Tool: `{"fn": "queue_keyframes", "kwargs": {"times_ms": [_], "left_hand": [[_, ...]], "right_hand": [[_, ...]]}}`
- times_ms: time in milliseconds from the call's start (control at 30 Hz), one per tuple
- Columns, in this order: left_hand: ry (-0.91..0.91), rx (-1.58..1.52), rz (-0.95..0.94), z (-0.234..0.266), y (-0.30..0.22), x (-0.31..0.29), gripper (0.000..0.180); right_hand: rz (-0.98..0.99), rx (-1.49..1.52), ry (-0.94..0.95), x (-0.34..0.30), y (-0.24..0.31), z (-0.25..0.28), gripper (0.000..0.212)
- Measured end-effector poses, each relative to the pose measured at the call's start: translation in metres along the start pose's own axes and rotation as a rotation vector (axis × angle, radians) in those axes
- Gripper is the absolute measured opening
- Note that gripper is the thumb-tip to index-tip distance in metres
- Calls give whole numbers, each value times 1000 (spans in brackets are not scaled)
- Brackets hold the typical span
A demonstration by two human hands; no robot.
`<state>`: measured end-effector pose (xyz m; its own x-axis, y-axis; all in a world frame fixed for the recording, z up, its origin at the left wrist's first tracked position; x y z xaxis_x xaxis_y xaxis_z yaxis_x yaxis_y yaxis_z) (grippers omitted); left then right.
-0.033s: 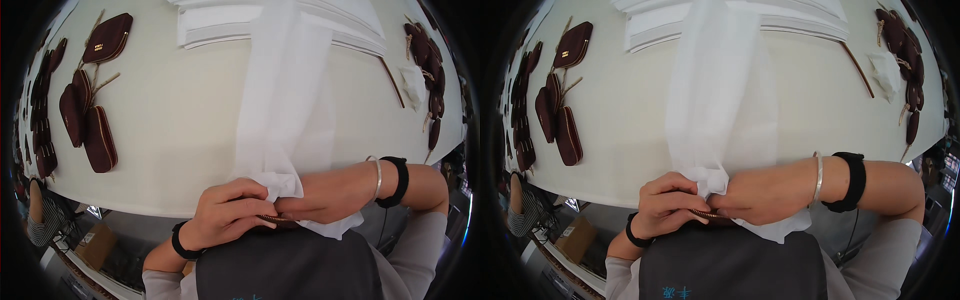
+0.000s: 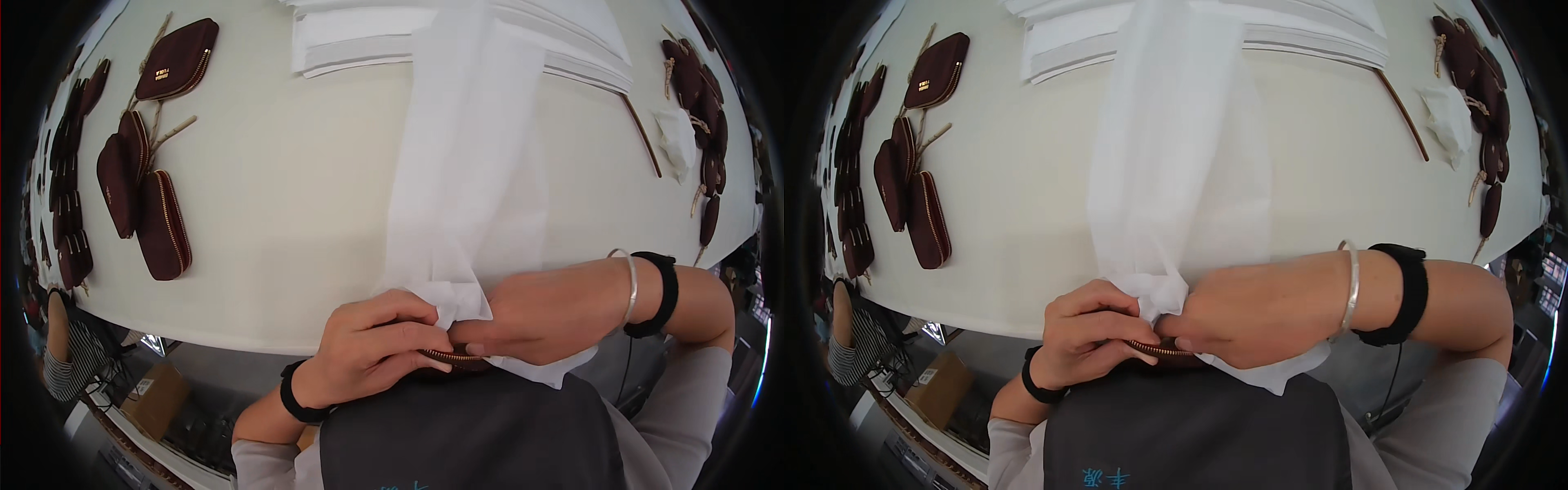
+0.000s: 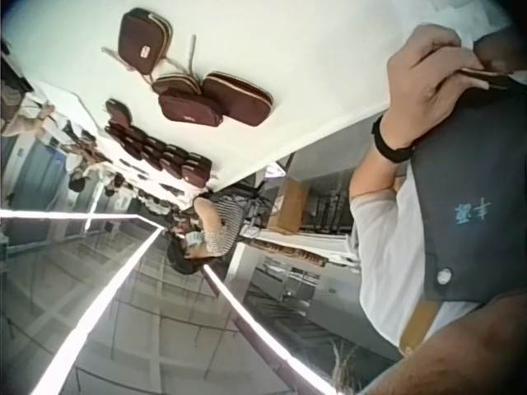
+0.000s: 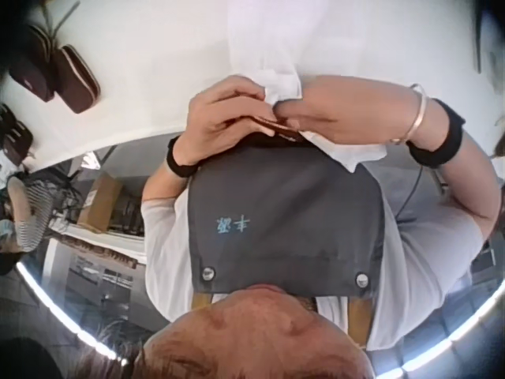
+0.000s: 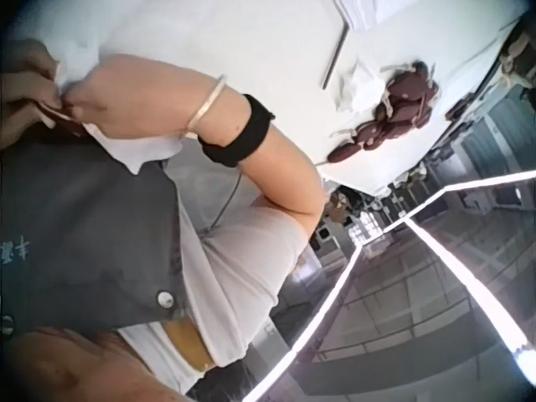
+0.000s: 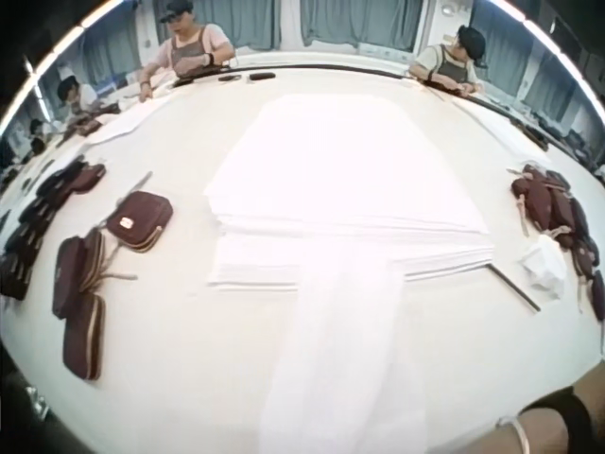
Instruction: The person repeatedly takes small maroon pouches, opens them, inserts white tissue paper, and closes the zippers. They handle the pouches one at a time, occasionally wiping the exterior with a tissue before placing them on the table.
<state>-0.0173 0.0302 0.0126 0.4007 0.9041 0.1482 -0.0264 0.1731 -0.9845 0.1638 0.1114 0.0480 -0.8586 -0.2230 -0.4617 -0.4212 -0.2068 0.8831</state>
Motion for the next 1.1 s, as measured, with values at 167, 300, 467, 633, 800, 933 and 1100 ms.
{"fn": "queue_keyframes", "kwargs": {"times_ms": [167,300,467,633,800,933,1100], "left_hand": [[-39,13,28,1,0,-4,22],[-42,-4,24,1,1,-3,21],[-64,16,-47,2,7,-11,27],[-111,37,-71,1,5,-10,30],[-141,38,-58,2,4,-11,29],[-115,82,-56,3,5,-11,34],[-115,-15,-66,5,7,-11,33]], "right_hand": [[131,-145,-246,-14,8,9,18],[135,-310,-151,-2,2,28,13],[353,-553,-325,15,0,-10,16],[415,-517,-403,11,5,-11,9],[9,-46,-114,4,15,9,20],[-245,162,99,6,32,19,26],[-95,501,176,6,5,9,41]]}}
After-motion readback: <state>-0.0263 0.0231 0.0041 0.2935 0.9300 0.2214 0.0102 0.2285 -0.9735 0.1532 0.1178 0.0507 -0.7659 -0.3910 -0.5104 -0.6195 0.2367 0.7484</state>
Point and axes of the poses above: each hand's wrist, its own x-axis towards the middle knuckle, its own z-axis out of the back of the hand, y = z × x, the point moved 3 cm from there along x, towards the middle knuckle, and after that the axes turned 5 degrees about -x, right-handed, at the moved point
